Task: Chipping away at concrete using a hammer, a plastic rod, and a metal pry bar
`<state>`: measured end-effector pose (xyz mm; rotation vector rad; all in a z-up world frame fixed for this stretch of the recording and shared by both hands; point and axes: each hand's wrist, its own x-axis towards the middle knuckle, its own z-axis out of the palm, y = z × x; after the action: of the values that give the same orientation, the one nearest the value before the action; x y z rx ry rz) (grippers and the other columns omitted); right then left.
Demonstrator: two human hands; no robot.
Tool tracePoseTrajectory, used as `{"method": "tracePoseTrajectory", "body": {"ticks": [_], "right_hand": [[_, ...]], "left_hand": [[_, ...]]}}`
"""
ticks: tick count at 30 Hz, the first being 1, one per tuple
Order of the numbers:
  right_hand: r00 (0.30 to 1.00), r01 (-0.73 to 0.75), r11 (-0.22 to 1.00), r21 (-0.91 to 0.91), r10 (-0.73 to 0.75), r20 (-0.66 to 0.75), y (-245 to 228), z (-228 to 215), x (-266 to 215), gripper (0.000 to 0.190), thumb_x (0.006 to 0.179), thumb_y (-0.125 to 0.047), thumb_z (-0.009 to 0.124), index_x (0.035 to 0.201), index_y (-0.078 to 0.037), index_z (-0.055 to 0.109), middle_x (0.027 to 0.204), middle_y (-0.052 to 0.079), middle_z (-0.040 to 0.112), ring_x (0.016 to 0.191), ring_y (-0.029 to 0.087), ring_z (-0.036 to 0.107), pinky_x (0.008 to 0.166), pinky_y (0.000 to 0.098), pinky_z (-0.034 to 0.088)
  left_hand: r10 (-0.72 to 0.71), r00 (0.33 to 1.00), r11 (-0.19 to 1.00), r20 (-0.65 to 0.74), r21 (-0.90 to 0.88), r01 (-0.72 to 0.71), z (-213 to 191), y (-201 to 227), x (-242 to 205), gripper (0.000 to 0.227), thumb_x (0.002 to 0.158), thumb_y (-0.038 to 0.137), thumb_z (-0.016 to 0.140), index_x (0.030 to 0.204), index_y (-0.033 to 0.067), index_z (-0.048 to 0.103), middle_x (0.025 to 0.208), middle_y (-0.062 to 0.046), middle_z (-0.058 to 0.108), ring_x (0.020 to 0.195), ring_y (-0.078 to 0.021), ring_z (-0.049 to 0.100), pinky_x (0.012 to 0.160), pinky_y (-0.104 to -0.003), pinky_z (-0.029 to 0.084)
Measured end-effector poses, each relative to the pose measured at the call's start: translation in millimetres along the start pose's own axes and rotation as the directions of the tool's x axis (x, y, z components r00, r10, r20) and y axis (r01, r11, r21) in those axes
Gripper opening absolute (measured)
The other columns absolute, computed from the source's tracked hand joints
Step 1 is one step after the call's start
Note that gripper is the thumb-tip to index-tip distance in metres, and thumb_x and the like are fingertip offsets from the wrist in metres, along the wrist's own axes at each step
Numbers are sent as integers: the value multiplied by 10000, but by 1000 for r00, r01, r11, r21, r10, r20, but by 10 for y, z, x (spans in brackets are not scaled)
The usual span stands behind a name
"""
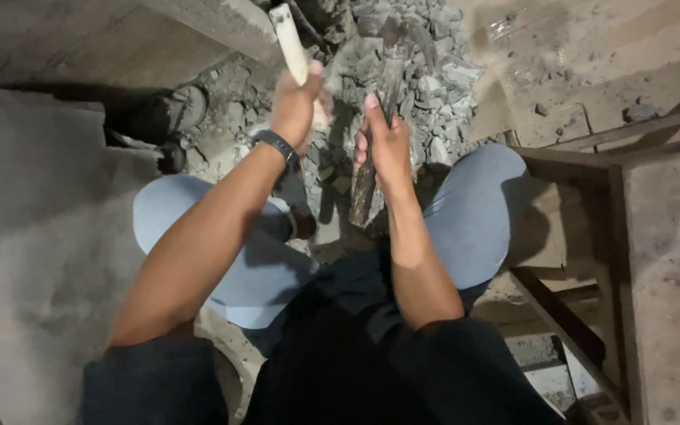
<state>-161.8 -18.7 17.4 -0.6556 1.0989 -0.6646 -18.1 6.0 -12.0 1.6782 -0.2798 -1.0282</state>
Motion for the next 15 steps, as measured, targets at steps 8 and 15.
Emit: {"method": "tracePoseTrajectory", "body": {"ticks": [8, 15], "right_hand": [[999, 16, 1000, 1, -16, -31, -1, -137, 66, 440, 887, -398, 601, 657, -40, 494, 435, 106, 463, 296, 199, 486, 276, 337, 440], [996, -93, 994, 63, 93, 11, -284, -60, -64, 401, 850, -395, 567, 631, -75, 468, 471, 30, 433, 345, 131, 411, 317, 272, 351]], "left_hand": [[-163, 972, 792, 172, 610, 25, 78, -279, -391, 437, 919, 374, 517, 1177, 24, 471, 874, -170, 525, 936, -353, 555, 826, -482, 463], [326, 944, 873, -50, 400, -280, -96, -378, 69, 273, 872, 209, 537, 1038, 25, 421, 838, -135, 569, 666, -235, 552, 633, -357, 466]]}}
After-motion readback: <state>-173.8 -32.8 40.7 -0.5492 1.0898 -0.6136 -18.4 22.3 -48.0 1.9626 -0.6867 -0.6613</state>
